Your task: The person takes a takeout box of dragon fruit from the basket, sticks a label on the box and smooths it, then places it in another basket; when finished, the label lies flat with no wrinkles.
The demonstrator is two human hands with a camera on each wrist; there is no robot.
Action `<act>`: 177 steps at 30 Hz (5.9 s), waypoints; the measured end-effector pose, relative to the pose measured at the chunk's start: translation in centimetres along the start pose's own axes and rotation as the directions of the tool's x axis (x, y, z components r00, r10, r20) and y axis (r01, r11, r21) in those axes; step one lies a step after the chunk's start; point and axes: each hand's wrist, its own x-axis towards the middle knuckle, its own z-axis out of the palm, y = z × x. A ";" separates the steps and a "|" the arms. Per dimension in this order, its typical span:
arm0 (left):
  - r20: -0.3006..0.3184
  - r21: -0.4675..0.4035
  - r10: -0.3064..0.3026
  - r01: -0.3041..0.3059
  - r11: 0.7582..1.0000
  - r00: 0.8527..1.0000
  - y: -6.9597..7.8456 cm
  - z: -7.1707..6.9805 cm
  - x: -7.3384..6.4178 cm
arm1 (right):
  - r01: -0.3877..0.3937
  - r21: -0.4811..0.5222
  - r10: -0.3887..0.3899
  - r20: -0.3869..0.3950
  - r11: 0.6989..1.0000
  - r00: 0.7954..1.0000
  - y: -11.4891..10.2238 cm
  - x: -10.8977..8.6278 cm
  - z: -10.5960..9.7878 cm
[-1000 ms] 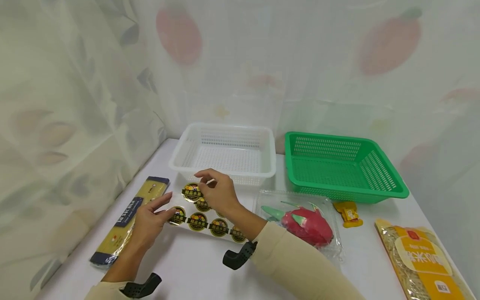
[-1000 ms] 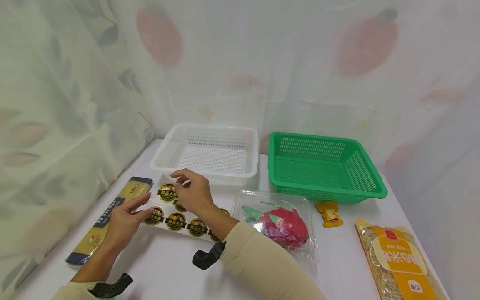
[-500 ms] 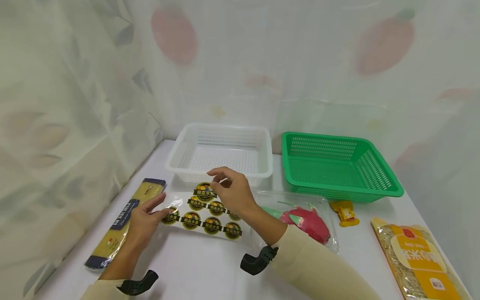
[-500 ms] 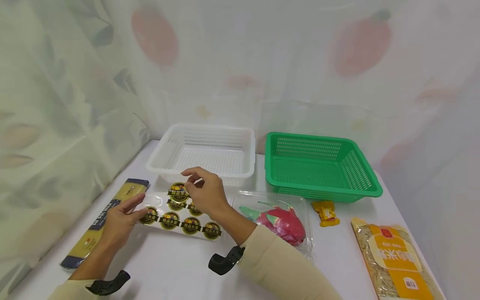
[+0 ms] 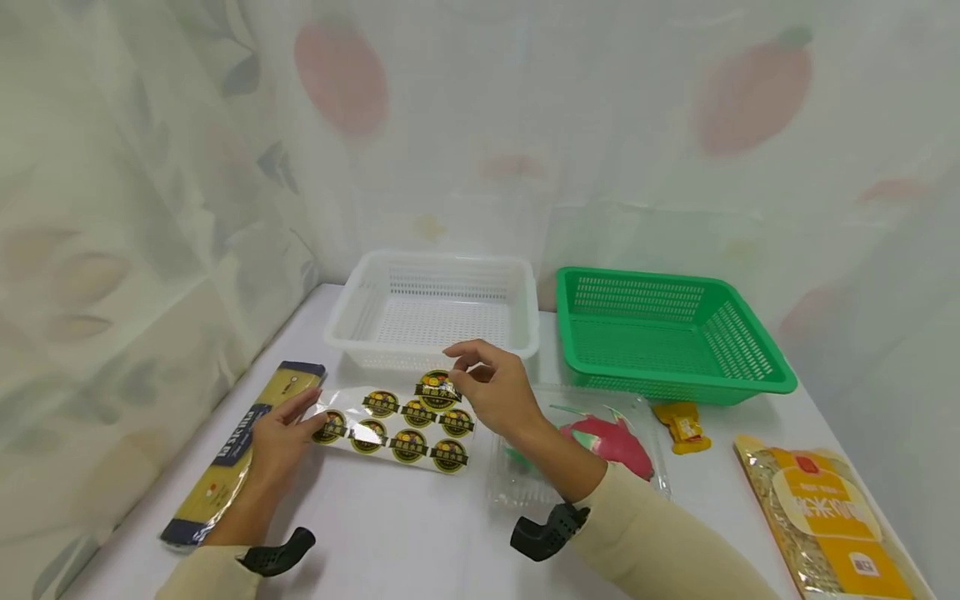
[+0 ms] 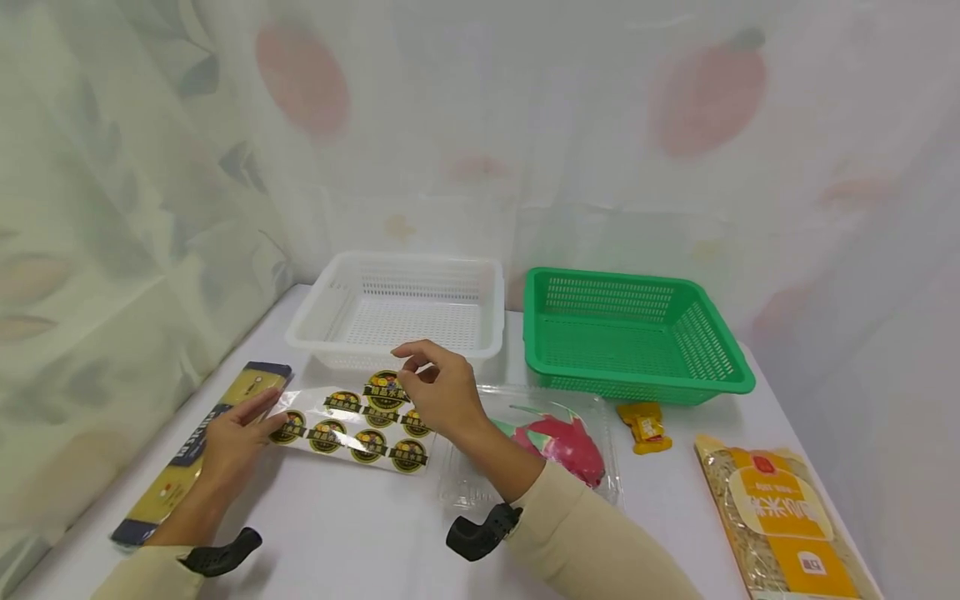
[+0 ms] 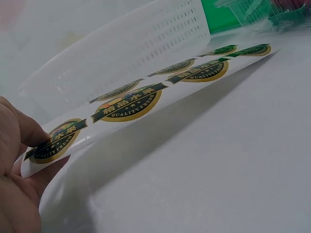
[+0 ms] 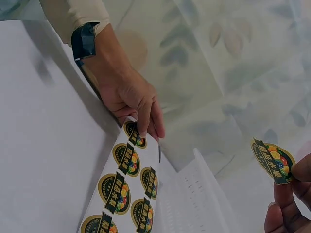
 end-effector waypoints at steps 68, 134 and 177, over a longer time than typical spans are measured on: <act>0.259 0.036 0.302 -0.322 0.946 0.917 9.7 5.2 -5.4 | 0.025 -0.013 -0.025 -0.036 1.000 0.999 -0.9 -2.6 -4.8; 0.540 -0.305 0.293 -0.142 0.942 0.789 14.2 15.7 -9.2 | 0.081 -0.017 -0.080 0.029 0.997 0.996 0.1 -5.2 -9.3; 0.563 -0.249 0.290 -0.176 0.952 0.774 10.5 19.6 -9.1 | -0.136 -0.228 0.112 -0.115 0.964 0.987 2.9 -7.3 -12.6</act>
